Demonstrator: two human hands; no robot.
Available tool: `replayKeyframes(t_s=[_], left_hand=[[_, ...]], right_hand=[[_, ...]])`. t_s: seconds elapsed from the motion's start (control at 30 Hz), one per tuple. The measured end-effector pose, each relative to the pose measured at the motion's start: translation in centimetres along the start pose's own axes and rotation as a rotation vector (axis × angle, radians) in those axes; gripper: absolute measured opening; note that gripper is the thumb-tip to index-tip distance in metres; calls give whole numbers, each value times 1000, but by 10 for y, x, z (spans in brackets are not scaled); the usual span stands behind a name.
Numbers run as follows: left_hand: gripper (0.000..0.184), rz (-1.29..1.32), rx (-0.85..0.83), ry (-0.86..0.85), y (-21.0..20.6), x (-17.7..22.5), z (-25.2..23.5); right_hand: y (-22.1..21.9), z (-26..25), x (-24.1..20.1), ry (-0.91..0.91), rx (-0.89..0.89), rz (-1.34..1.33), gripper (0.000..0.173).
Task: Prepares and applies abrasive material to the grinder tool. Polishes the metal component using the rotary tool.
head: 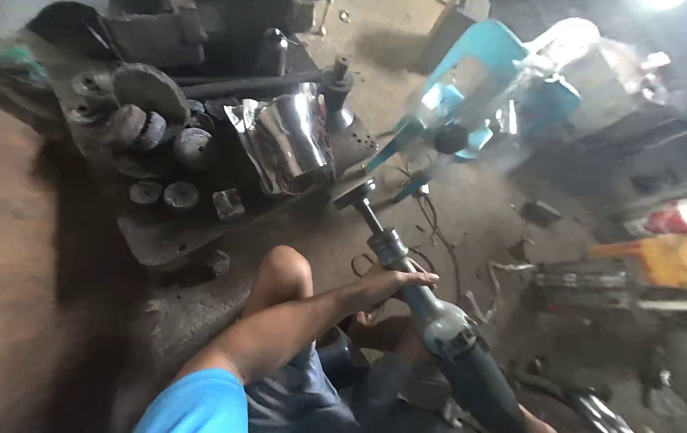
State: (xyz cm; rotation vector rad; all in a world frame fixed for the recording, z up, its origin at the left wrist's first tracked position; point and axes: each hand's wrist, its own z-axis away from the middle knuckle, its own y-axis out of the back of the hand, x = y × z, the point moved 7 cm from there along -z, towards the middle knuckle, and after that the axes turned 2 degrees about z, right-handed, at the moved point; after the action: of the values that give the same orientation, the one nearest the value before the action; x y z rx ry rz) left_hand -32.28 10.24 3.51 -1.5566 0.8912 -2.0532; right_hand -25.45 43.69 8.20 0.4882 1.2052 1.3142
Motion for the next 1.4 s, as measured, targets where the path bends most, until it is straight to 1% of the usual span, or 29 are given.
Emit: replayKeyframes(t_s=[0.1,0.2,0.33,0.43,0.5,0.57,0.67,0.73,0.8,0.83,0.9,0.93,1.0,1.03,1.1,1.2,1.27,1.33,1.4], left_hand=[[26,-24,-5,60,-4,-14,-3],[27,-22,14,118,-2,-34,-10],[25,-20,44,168,0,-42,-12],[26,-26,49,159,0,-46,-17],[26,-29,65,140,-2,-46,-20],[34,-77,117,177,-3,-44,-19],[53,-220,177,307,-4,-41,-12],[53,-325,183,347,-2,-38,-8],[42,-444,142,318,0,-33,4],[36,-503,124,266,4,-28,13],[32,-601,150,138,18,-12,37],[30,-654,207,81,27,0,51],[25,-815,379,-21,52,29,83],[25,-933,490,-66,69,44,101],[25,-1084,707,-141,104,75,136],[32,-1263,1011,-125,150,116,186],[36,-1325,1148,-113,172,139,208],[44,-1356,1230,-64,191,155,216],[52,-1383,1243,16,210,164,216]], right_hand=[[-5,10,15,-26,-3,-20,52],[-18,12,30,-26,35,-39,47],[-27,10,43,-70,47,-56,46],[-35,10,55,-198,-62,-114,46],[-39,12,58,-237,-87,-136,44],[-42,14,58,-219,-54,-141,44],[-42,17,57,-182,3,-123,45],[-42,18,60,-180,26,-128,45],[-40,20,57,-178,20,-156,45],[-38,21,52,-167,15,-165,44],[-35,20,44,-143,11,-161,43],[-34,20,45,-132,8,-153,42],[-33,20,46,-117,-8,-141,42],[-33,20,47,-114,-15,-136,42],[-32,18,48,-102,-17,-126,44],[-34,17,53,-97,-12,-113,45],[-35,17,53,-103,-7,-119,45],[-36,17,53,-110,-2,-132,45],[-36,17,52,-103,8,-129,45]])
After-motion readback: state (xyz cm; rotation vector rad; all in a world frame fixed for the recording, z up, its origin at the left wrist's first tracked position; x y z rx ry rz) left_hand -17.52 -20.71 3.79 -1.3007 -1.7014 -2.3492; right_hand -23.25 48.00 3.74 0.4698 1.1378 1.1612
